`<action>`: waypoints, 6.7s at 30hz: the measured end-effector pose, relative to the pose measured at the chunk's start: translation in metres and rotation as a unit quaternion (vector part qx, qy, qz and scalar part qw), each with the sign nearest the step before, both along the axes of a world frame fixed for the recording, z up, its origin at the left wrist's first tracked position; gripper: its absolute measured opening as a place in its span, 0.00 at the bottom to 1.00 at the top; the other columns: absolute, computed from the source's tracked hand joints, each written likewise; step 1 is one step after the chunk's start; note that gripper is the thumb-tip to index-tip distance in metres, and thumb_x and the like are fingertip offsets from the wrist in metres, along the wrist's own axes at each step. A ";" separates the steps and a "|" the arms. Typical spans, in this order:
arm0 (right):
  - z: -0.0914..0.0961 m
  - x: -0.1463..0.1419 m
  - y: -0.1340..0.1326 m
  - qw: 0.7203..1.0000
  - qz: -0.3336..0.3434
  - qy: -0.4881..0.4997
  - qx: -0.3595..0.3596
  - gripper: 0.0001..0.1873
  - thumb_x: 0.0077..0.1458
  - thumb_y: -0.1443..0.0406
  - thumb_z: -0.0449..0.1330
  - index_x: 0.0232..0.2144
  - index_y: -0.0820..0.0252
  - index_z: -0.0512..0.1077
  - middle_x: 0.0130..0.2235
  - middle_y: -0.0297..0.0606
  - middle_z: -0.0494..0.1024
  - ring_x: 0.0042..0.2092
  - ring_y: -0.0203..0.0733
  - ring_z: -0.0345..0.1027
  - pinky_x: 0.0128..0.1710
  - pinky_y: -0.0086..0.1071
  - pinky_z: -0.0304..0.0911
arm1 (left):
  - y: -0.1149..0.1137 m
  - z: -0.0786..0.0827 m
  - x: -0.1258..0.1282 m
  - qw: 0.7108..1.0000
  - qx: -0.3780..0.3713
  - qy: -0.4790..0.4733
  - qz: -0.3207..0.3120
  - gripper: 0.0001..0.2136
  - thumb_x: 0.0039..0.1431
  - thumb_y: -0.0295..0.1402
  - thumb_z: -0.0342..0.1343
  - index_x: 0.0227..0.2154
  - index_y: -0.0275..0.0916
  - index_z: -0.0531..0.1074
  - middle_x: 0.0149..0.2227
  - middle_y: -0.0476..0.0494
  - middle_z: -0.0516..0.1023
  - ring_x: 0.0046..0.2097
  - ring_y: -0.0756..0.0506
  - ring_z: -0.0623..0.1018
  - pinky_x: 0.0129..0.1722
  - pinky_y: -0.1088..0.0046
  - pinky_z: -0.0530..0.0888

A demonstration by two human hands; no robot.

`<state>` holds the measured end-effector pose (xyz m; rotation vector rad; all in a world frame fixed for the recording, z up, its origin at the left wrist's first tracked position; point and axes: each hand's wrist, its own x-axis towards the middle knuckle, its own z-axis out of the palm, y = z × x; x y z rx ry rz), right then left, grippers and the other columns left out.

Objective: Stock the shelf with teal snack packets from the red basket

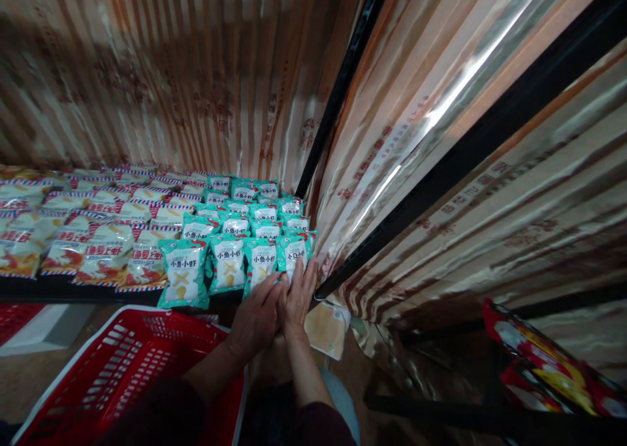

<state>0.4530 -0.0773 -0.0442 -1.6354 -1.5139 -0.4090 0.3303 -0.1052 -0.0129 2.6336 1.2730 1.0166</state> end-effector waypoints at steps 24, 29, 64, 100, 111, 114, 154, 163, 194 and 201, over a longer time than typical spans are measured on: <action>0.003 0.003 0.003 0.995 -0.014 0.091 0.037 0.27 0.64 0.61 0.40 0.63 0.65 0.49 0.65 0.56 0.50 0.66 0.52 0.40 0.59 0.55 0.50 | 0.008 0.008 0.034 0.994 -0.109 0.026 -0.015 0.24 0.60 0.21 0.40 0.59 0.35 0.57 0.61 0.37 0.63 0.65 0.44 0.57 0.58 0.63 0.66; 0.014 0.006 0.009 0.986 -0.007 0.165 0.012 0.29 0.63 0.59 0.37 0.62 0.67 0.50 0.63 0.56 0.54 0.66 0.49 0.44 0.60 0.51 0.51 | 0.005 0.022 0.029 0.990 -0.132 -0.043 0.016 0.21 0.63 0.27 0.39 0.58 0.30 0.59 0.62 0.30 0.59 0.64 0.41 0.60 0.55 0.62 0.70; 0.034 0.014 0.024 0.997 -0.031 0.061 0.027 0.24 0.63 0.59 0.45 0.57 0.63 0.63 0.63 0.53 0.54 0.65 0.52 0.42 0.59 0.55 0.49 | 0.011 0.053 0.043 0.953 -0.293 0.063 0.040 0.29 0.56 0.18 0.37 0.63 0.30 0.50 0.66 0.32 0.51 0.62 0.46 0.63 0.54 0.72 0.68; 0.032 0.008 0.019 0.999 -0.016 -0.006 0.049 0.22 0.63 0.63 0.47 0.58 0.64 0.60 0.63 0.56 0.55 0.66 0.53 0.40 0.59 0.58 0.48 | 0.007 0.006 0.032 0.961 -0.258 -0.102 -0.016 0.27 0.58 0.22 0.36 0.62 0.25 0.47 0.65 0.25 0.51 0.65 0.42 0.54 0.61 0.60 0.62; 0.025 0.010 0.020 1.000 -0.012 0.003 0.018 0.21 0.63 0.63 0.45 0.55 0.63 0.63 0.63 0.54 0.55 0.65 0.53 0.42 0.57 0.56 0.52 | 0.020 0.022 0.043 0.973 -0.226 -0.053 0.007 0.26 0.57 0.21 0.38 0.61 0.28 0.54 0.65 0.31 0.54 0.66 0.43 0.51 0.62 0.62 0.60; 0.022 0.009 0.020 1.000 -0.017 0.003 0.018 0.21 0.63 0.64 0.45 0.55 0.65 0.63 0.61 0.55 0.58 0.63 0.52 0.45 0.56 0.55 0.53 | 0.022 0.022 0.042 0.971 -0.235 -0.044 -0.004 0.26 0.57 0.21 0.39 0.60 0.27 0.55 0.64 0.30 0.56 0.66 0.44 0.53 0.62 0.63 0.59; 0.017 0.004 0.023 0.995 -0.035 0.095 -0.002 0.29 0.64 0.61 0.40 0.64 0.65 0.46 0.65 0.56 0.50 0.67 0.50 0.39 0.60 0.55 0.48 | -0.003 0.014 0.006 0.997 0.010 0.005 0.073 0.19 0.59 0.24 0.44 0.52 0.37 0.66 0.61 0.36 0.63 0.62 0.37 0.62 0.57 0.53 0.64; 0.017 0.002 0.018 0.998 -0.036 0.045 0.011 0.28 0.63 0.61 0.44 0.63 0.67 0.50 0.64 0.59 0.51 0.66 0.52 0.40 0.59 0.55 0.50 | 0.000 0.004 -0.002 0.995 0.064 -0.024 0.066 0.18 0.59 0.22 0.42 0.52 0.31 0.63 0.63 0.24 0.55 0.68 0.35 0.44 0.60 0.51 0.61; 0.017 0.000 0.017 1.000 -0.012 0.004 0.014 0.28 0.64 0.62 0.44 0.64 0.64 0.48 0.65 0.56 0.50 0.66 0.52 0.39 0.59 0.56 0.49 | 0.016 -0.017 -0.007 0.990 0.131 0.008 0.047 0.26 0.59 0.20 0.41 0.62 0.32 0.52 0.68 0.32 0.43 0.68 0.34 0.42 0.59 0.50 0.60; 0.011 0.003 0.015 0.999 0.004 -0.008 0.047 0.29 0.63 0.61 0.47 0.63 0.63 0.50 0.64 0.56 0.52 0.66 0.54 0.41 0.58 0.58 0.50 | 0.013 -0.016 -0.011 0.988 0.150 0.025 0.039 0.25 0.59 0.21 0.42 0.61 0.30 0.55 0.67 0.30 0.44 0.67 0.34 0.45 0.60 0.52 0.59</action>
